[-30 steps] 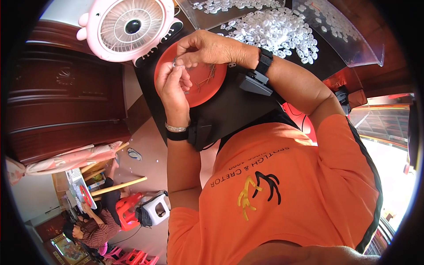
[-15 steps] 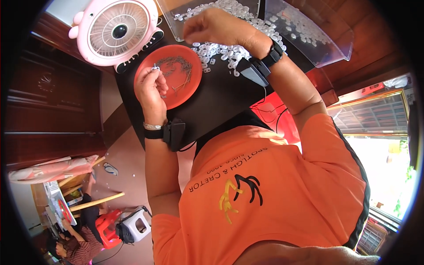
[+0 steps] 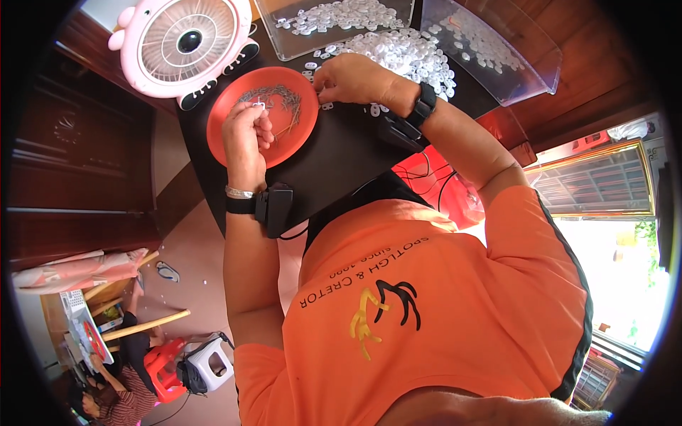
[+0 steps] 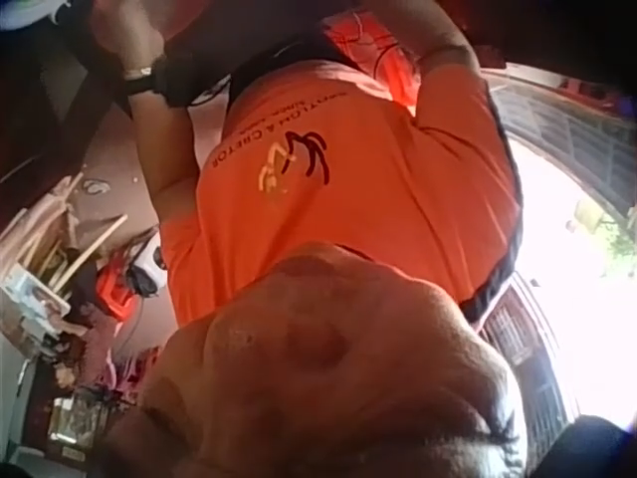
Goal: Manual assembly of small white plastic components by inserting metal pins.
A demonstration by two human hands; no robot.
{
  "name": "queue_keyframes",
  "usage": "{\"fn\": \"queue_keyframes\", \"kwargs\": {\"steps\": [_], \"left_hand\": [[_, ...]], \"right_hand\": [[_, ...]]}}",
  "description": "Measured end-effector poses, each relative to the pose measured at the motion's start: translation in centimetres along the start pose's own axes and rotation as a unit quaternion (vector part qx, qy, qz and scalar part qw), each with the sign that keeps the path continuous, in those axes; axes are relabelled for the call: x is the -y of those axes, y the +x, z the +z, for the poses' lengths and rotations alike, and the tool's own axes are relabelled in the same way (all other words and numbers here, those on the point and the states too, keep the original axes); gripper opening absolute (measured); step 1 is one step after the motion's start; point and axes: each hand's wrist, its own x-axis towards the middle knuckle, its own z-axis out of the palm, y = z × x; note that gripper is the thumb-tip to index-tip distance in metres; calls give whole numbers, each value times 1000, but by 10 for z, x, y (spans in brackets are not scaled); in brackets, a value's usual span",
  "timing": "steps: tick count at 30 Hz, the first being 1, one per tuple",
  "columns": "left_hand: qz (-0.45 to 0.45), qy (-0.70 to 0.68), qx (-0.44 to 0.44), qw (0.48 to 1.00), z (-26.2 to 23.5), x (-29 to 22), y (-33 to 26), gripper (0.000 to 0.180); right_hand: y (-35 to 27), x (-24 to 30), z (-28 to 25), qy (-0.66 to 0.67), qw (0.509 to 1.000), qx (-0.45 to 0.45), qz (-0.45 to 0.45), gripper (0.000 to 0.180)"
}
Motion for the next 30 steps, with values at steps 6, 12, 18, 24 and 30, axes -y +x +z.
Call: {"fn": "queue_keyframes", "kwargs": {"steps": [6,12,18,24,30], "left_hand": [[-13,-6,5,1000,-1,-2,0,11],[34,-40,40,998,4,-5,-4,12],[70,-50,100,991,9,-8,-9,13],[87,-94,108,986,5,-6,-8,13],[120,-134,102,978,-1,-2,-3,17]], "right_hand": [[0,-1,6,-23,1000,-11,-2,23],[-7,-5,3,-22,1000,-7,-5,20],[-1,15,-14,380,924,5,35,23],[23,34,-8,517,856,18,-6,21],[31,45,2,542,838,10,-65,23]]}}
